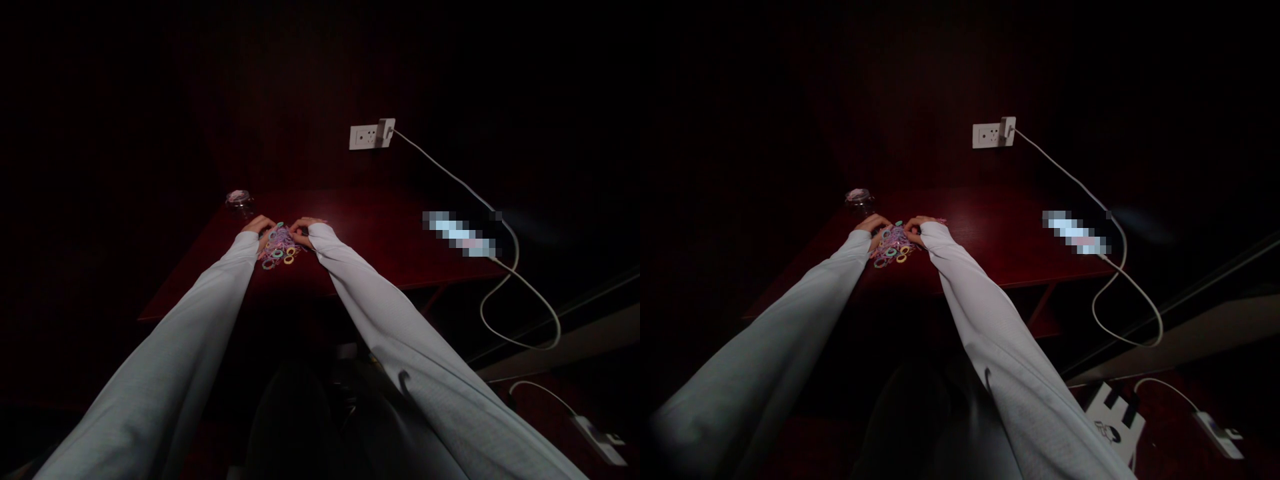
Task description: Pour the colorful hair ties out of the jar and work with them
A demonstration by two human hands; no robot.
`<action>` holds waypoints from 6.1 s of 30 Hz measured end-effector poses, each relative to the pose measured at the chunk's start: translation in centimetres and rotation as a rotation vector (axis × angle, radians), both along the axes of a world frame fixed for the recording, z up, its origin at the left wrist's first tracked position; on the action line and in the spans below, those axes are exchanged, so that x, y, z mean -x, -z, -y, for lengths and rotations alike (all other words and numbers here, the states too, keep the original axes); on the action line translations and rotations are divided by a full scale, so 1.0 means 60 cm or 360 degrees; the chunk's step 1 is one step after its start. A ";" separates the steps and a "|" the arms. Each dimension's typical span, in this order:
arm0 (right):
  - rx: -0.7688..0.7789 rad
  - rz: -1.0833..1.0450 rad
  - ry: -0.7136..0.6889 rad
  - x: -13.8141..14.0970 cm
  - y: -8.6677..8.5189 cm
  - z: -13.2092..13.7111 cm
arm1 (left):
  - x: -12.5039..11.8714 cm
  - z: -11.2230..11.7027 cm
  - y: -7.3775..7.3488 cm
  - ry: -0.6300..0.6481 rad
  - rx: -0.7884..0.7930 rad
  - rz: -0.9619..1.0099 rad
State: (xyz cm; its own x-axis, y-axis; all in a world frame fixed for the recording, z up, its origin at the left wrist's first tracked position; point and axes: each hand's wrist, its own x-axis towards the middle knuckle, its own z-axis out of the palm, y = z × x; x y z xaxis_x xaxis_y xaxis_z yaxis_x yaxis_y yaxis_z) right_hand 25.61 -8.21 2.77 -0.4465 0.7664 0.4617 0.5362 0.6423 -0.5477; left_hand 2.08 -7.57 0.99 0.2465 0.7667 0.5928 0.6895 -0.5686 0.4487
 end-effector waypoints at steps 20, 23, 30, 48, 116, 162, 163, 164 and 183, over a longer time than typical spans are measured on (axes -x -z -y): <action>0.0043 -0.0213 0.0066 -0.001 0.005 -0.015 | -0.010 0.013 -0.001 -0.0196 -0.0036 0.0002; 0.0055 -0.0225 0.0086 -0.002 0.006 -0.018 | -0.013 0.028 -0.013 -0.0275 -0.0027 -0.0072; 0.0098 -0.0263 0.0178 -0.002 0.008 -0.021 | -0.005 0.038 -0.024 -0.0386 -0.0099 -0.0104; 0.0120 -0.0385 0.0191 -0.006 0.009 -0.022 | -0.002 0.036 -0.017 -0.0269 -0.0107 -0.0546; -0.0166 -0.0024 0.0022 0.003 0.010 -0.006 | -0.014 0.044 -0.018 -0.0374 -0.0170 -0.0442; -0.0156 -0.0154 -0.0098 0.035 0.009 -0.003 | -0.015 0.057 -0.033 -0.0064 -0.0208 -0.0526; -0.0152 -0.0167 -0.0099 0.035 0.010 -0.004 | -0.015 0.055 -0.030 -0.0073 -0.0231 -0.0520; -0.0149 -0.0180 -0.0100 0.035 0.011 -0.005 | -0.014 0.053 -0.028 -0.0085 -0.0253 -0.0513; -0.0056 -0.0321 -0.0037 0.037 0.017 -0.008 | -0.002 0.034 -0.016 -0.0126 -0.0328 -0.0614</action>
